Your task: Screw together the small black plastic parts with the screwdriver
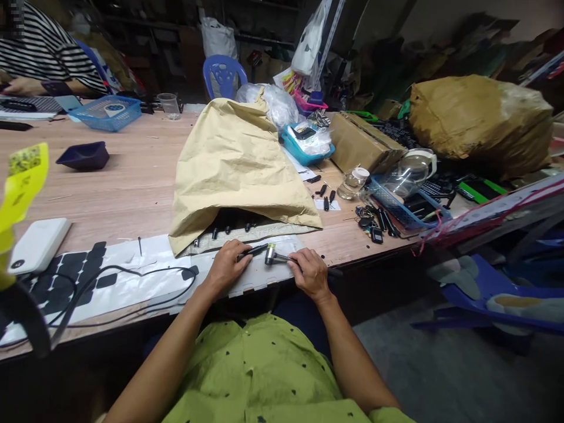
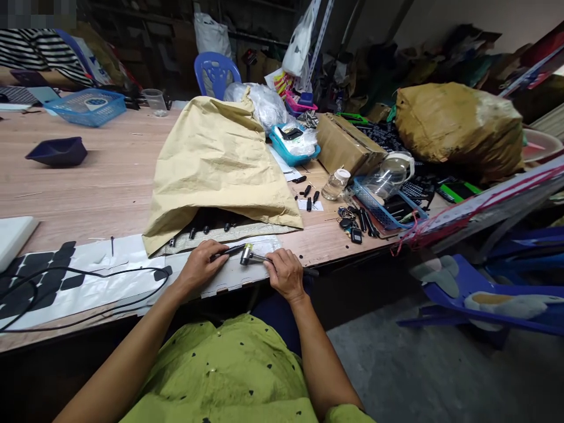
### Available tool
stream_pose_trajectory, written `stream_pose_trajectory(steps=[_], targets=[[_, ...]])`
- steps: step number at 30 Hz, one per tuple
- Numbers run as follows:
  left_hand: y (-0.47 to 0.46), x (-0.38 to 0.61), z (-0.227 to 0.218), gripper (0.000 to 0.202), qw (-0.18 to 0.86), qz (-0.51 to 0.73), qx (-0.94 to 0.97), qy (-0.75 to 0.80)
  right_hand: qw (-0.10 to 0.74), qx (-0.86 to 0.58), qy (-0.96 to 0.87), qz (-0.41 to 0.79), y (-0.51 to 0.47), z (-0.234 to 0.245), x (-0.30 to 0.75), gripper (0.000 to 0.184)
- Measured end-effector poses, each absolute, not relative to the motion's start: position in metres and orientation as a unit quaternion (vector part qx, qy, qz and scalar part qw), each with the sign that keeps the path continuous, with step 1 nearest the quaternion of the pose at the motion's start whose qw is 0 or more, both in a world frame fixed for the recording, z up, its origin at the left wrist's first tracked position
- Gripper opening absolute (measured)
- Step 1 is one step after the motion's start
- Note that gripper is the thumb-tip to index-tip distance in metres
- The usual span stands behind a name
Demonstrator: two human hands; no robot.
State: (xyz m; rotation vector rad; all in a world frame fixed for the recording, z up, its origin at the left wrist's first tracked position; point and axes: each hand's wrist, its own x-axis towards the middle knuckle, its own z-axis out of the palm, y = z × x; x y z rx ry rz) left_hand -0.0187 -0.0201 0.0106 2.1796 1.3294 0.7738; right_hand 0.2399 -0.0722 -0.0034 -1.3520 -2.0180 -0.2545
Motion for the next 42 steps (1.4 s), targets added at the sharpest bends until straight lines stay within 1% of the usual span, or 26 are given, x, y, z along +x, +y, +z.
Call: stream_pose_trajectory(steps=[6,12,17,22,28,35,38,42], targets=[[-0.029,-0.01,0.007,0.023,0.21,0.291,0.792,0.494,0.417,-0.528,-0.739,0.017,-0.078,0.005,0.234,0.022],[-0.024,-0.006,0.004,0.021,0.208,0.298,0.789,0.495,0.437,-0.549,-0.71,0.059,-0.081,0.012,0.218,0.025],[-0.025,-0.005,0.005,0.021,0.221,0.299,0.789,0.489,0.446,-0.544,-0.709,0.048,-0.084,0.018,0.211,0.026],[-0.025,-0.004,0.006,0.02,0.229,0.3,0.785,0.491,0.411,-0.546,-0.729,0.033,-0.084,0.015,0.208,0.027],[-0.025,-0.002,0.008,0.022,0.247,0.297,0.776,0.498,0.422,-0.54,-0.726,0.059,-0.085,0.019,0.207,0.026],[-0.026,0.0,0.012,0.021,0.252,0.289,0.775,0.503,0.387,-0.531,-0.751,0.061,-0.085,0.016,0.201,0.027],[-0.027,0.001,0.012,0.023,0.246,0.288,0.773,0.509,0.385,-0.549,-0.741,0.032,-0.078,0.015,0.207,0.028],[-0.028,0.001,0.013,0.02,0.24,0.285,0.773,0.513,0.349,-0.596,-0.721,-0.06,-0.066,0.011,0.22,0.028]])
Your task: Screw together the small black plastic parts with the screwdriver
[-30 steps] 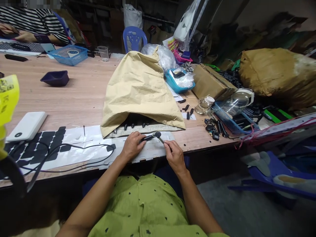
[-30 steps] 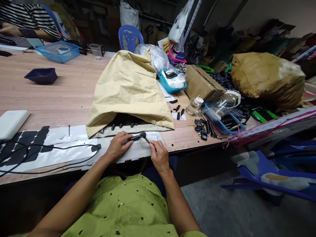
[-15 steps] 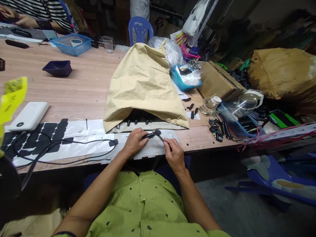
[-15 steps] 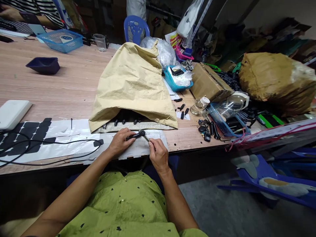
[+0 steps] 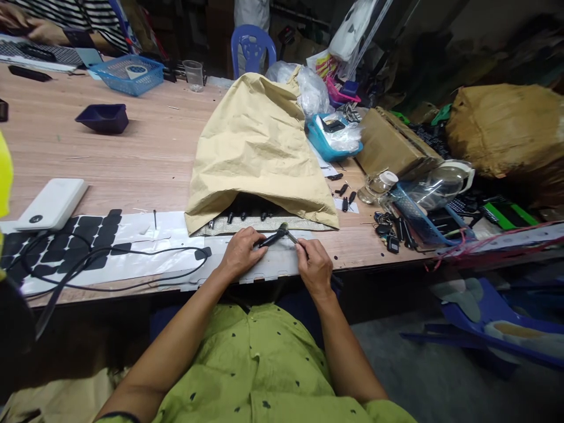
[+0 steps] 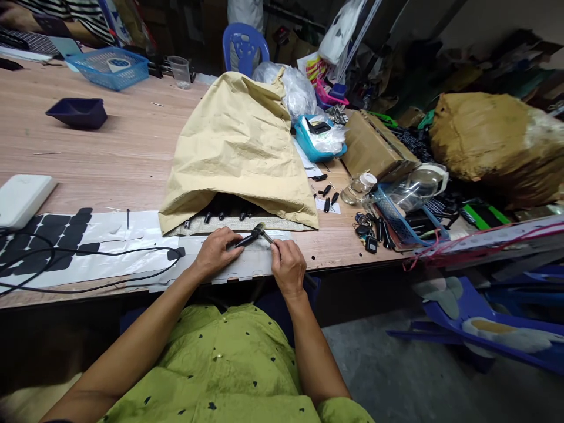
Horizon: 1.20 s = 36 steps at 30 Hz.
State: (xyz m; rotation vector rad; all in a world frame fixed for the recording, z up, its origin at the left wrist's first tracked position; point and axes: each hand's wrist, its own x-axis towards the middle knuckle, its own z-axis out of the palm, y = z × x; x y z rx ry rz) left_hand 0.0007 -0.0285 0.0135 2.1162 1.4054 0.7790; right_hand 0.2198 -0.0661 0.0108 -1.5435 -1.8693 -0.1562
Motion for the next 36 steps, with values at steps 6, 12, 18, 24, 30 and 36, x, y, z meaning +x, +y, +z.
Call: stream_pose_trajectory(steps=[6,12,18,24,30,36], targets=[[-0.03,0.0,0.017,0.017,0.234,0.277,0.779,0.511,0.296,-0.659,-0.676,-0.146,-0.06,-0.004,0.228,0.024],[-0.038,-0.009,0.017,0.016,0.229,0.284,0.79,0.492,0.288,-0.689,-0.651,-0.136,-0.059,-0.007,0.221,0.024],[-0.075,-0.026,0.023,0.019,0.246,0.239,0.849,0.402,0.292,-0.692,-0.65,-0.119,-0.059,-0.005,0.22,0.023],[-0.106,-0.024,0.02,0.017,0.177,0.209,0.888,0.369,0.296,-0.693,-0.652,-0.088,-0.059,-0.005,0.222,0.019],[-0.099,-0.021,0.023,0.018,0.189,0.247,0.867,0.389,0.288,-0.691,-0.654,-0.106,-0.058,-0.007,0.221,0.018],[-0.051,-0.046,0.036,0.025,0.122,0.285,0.727,0.613,0.297,-0.684,-0.655,-0.124,-0.056,-0.01,0.22,0.017]])
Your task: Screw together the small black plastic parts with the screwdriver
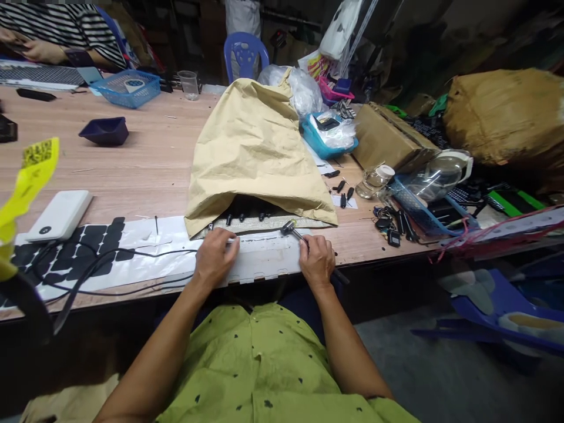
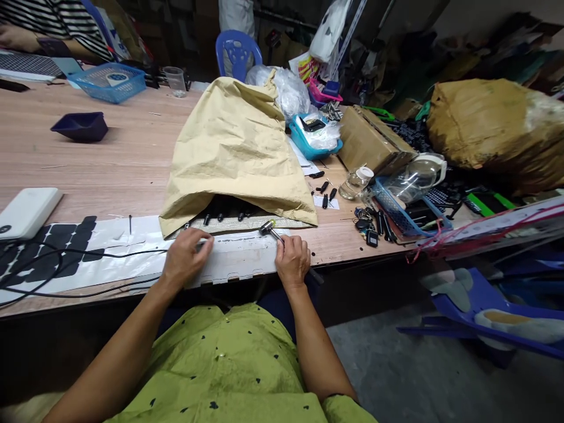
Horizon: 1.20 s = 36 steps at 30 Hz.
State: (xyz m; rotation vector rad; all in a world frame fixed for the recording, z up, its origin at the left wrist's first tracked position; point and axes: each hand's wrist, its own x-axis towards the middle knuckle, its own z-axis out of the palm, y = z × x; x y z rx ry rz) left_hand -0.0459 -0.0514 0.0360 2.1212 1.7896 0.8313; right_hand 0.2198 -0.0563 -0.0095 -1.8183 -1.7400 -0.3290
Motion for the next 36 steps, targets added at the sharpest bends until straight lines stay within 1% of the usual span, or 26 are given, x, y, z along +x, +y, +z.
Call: stream_pose_trajectory(steps=[3,5,7,10,14,19,23,27,31,36], targets=[[-0.033,-0.061,0.04,0.026,0.047,0.229,0.657,0.717,0.301,-0.68,-0.658,-0.119,-0.056,-0.01,0.219,0.017],[-0.027,-0.068,0.04,0.028,0.021,0.197,0.628,0.753,0.303,-0.679,-0.658,-0.116,-0.056,-0.011,0.219,0.017],[-0.023,-0.07,0.038,0.029,0.013,0.186,0.614,0.767,0.306,-0.677,-0.658,-0.121,-0.056,-0.011,0.219,0.017],[-0.02,-0.069,0.034,0.028,0.01,0.208,0.612,0.763,0.308,-0.673,-0.659,-0.134,-0.056,-0.011,0.219,0.018],[-0.011,-0.067,0.03,0.022,0.007,0.234,0.588,0.774,0.308,-0.673,-0.659,-0.135,-0.056,-0.01,0.218,0.019],[0.005,-0.071,0.032,0.021,0.012,0.205,0.546,0.812,0.302,-0.674,-0.659,-0.14,-0.056,-0.011,0.217,0.018],[0.001,-0.075,0.036,0.02,0.035,0.204,0.563,0.8,0.3,-0.68,-0.659,-0.116,-0.056,-0.011,0.215,0.018],[-0.022,-0.071,0.042,0.02,0.044,0.201,0.603,0.77,0.302,-0.686,-0.655,-0.097,-0.057,-0.011,0.212,0.017],[-0.04,-0.046,0.041,0.018,0.081,0.215,0.697,0.679,0.305,-0.685,-0.653,-0.107,-0.057,-0.009,0.212,0.018],[-0.034,-0.008,0.027,0.012,0.141,0.218,0.771,0.582,0.301,-0.686,-0.654,-0.102,-0.057,-0.009,0.213,0.018]])
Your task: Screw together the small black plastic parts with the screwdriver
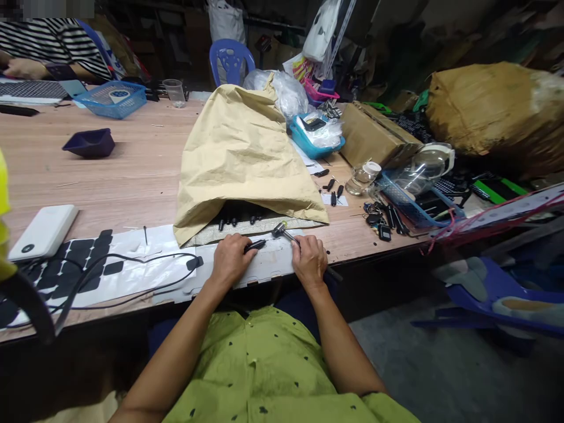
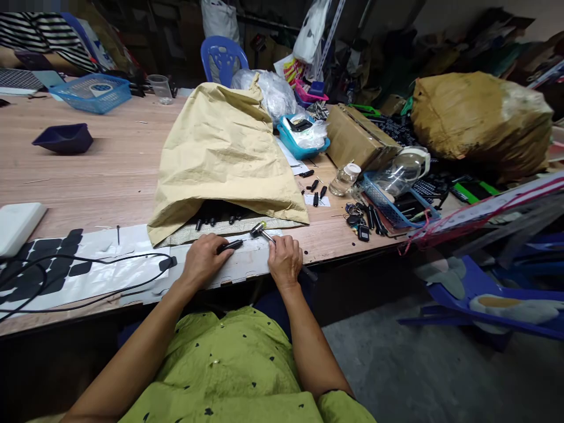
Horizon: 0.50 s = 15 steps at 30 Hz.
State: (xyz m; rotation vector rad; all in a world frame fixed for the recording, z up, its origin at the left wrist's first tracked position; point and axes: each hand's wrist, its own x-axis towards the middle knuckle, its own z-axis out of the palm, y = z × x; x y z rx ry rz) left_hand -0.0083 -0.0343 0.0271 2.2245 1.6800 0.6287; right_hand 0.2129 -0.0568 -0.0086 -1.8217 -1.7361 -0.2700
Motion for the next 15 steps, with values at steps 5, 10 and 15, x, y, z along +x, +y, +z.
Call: stream_pose_trajectory(steps=[5,10,15], targets=[[-0.024,0.003,0.016,0.017,0.194,0.246,0.771,0.554,0.297,-0.684,-0.658,-0.104,-0.054,-0.008,0.215,0.017],[-0.025,0.003,0.011,0.018,0.202,0.268,0.769,0.545,0.344,-0.659,-0.666,-0.061,-0.059,-0.006,0.224,0.022],[-0.026,0.006,0.01,0.02,0.203,0.27,0.766,0.547,0.407,-0.617,-0.672,0.027,-0.079,0.008,0.225,0.029]])
